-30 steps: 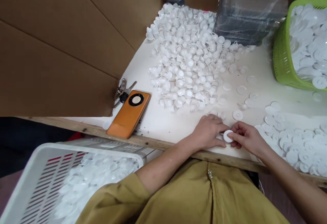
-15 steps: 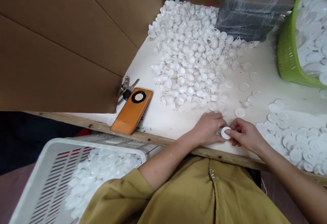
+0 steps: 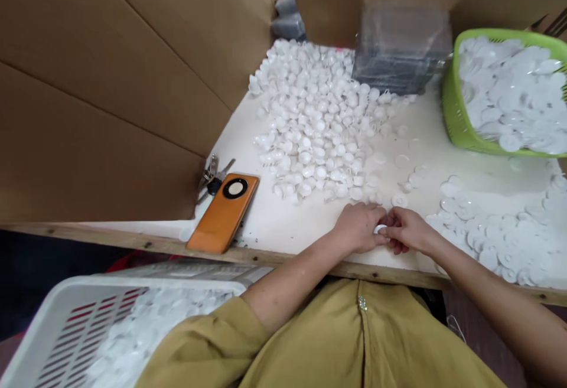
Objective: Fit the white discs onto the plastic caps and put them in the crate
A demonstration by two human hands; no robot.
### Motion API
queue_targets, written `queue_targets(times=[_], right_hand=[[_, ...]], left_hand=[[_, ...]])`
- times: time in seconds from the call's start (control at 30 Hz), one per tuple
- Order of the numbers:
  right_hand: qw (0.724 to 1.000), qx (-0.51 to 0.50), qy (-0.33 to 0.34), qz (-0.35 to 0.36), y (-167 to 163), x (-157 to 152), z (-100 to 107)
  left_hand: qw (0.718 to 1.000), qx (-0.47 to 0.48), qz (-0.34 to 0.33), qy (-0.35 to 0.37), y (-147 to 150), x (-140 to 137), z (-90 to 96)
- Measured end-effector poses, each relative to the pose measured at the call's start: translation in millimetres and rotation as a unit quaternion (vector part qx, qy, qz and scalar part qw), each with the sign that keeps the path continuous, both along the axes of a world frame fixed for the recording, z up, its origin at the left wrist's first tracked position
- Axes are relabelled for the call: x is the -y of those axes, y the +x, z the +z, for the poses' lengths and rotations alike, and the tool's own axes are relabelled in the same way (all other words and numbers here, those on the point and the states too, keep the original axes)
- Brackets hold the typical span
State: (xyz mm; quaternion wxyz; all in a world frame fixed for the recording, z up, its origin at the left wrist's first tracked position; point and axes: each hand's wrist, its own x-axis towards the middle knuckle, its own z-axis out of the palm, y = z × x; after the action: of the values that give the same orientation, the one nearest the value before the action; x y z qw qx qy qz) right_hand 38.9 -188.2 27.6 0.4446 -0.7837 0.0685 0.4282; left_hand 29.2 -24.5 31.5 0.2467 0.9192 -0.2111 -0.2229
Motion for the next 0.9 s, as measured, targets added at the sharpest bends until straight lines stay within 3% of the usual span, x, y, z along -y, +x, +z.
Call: queue_targets(times=[0.1,0.2,0.23,0.3,0.37,0.43,0.5,0.57,0.63,0.73,0.8,0.9], right_hand=[[0.999,0.037,0.031,0.002,-13.5,-2.9,0.1],[0.991,0.061,0.11,0.054,-21.7,-2.6,4.5],[0.987,0.097,0.11,0.068,-19.9,-0.1,6.6],[0.972,0.224,0.025,0.073,-8.6,9.0,9.5],[0.93,0.341,-0.123,0.066,8.7,20.7,9.0],[0.887,0.394,-0.222,0.088,23.4,29.6,5.2],[0.86,0.421,-0.255,0.136,29.6,32.7,-0.3],[0.833,0.454,-0.263,0.176,27.2,31.4,-5.9],[0.811,0.484,-0.259,0.202,20.6,30.3,-10.2],[0.812,0.505,-0.223,0.19,15.1,36.7,-12.2],[0.853,0.477,-0.179,0.116,19.4,45.6,-10.0],[0.933,0.35,-0.053,-0.064,37.5,56.2,-3.1]], left_hand=[[0.999,0.01,0.029,-0.038,-13.5,-1.2,1.3],[0.991,-0.022,0.072,-0.108,-37.5,-27.2,14.3],[0.988,-0.032,0.092,-0.122,-48.2,-44.7,22.0],[0.981,-0.05,0.147,-0.114,-74.9,-92.7,39.3],[0.973,-0.091,0.205,-0.058,-109.1,-152.1,52.0],[0.958,-0.151,0.243,0.034,-148.9,-212.0,53.3],[0.923,-0.189,0.299,0.155,-187.6,-260.6,43.0],[0.88,-0.205,0.352,0.244,-215.0,-289.4,28.9],[0.865,-0.187,0.386,0.26,-222.2,-294.2,20.6],[0.889,-0.096,0.397,0.206,-193.3,-260.7,25.1],[0.916,-0.018,0.373,0.15,-158.1,-220.2,33.3],[0.95,0.058,0.304,0.03,-106.3,-150.5,38.8]])
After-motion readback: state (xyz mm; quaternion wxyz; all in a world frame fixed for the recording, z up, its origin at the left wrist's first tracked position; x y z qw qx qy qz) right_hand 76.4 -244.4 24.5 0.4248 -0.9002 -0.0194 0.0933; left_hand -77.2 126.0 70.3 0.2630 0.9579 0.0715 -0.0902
